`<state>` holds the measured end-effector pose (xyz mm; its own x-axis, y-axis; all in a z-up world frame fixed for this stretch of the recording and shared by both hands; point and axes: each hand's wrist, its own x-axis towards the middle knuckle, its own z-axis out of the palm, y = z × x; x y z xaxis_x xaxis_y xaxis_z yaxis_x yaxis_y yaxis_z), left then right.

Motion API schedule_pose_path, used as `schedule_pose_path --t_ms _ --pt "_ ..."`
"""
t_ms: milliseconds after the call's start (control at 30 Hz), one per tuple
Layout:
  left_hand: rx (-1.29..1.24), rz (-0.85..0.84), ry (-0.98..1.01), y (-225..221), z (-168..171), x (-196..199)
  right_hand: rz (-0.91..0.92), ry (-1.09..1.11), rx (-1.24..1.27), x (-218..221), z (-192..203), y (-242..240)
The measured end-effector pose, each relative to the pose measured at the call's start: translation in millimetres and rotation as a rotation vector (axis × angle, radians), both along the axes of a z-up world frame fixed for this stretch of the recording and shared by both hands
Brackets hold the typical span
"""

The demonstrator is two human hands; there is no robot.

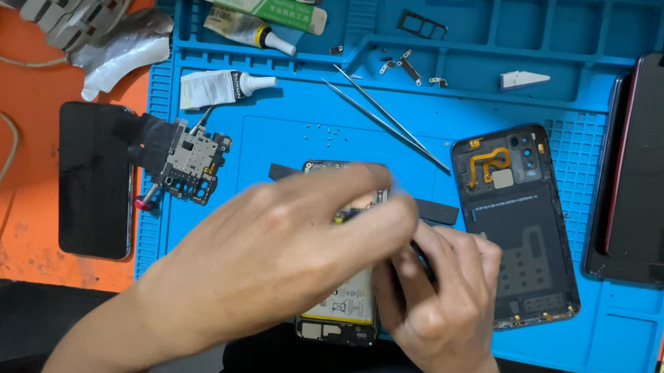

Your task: The person uses a screwdriver to remove screws from a smartphone's internal frame. They then use tweezers to carefully lift and disconnect a small ribbon cable from the motherboard. Finally, they place the motherboard assembly onto the blue work mat.

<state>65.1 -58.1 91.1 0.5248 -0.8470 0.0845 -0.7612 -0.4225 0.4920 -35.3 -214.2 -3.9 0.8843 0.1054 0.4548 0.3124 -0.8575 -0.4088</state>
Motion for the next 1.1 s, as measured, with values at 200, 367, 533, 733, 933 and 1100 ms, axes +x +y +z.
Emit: schedule_pose_path --t_ms 200,367,533,733,933,1100 --pt "-0.039 -0.099 0.219 3 3 4 -0.017 -0.018 -0.022 -2 -3 -1" --pt "-0.001 0.007 -0.02 0 -2 0 -0.016 -0.005 -0.012 -2 -2 -1" --pt "-0.022 -0.097 0.155 -3 4 0 0.017 -0.001 0.043 -3 -3 -1" --pt "-0.003 -0.103 0.141 -2 1 0 0.017 -0.016 0.029 -2 -3 -1" --pt "-0.017 -0.043 0.074 -1 0 0 -0.02 -0.014 0.012 -3 -3 0" --pt "-0.002 -0.031 0.12 -1 -2 -1 -0.021 -0.002 0.001 -5 -5 0"
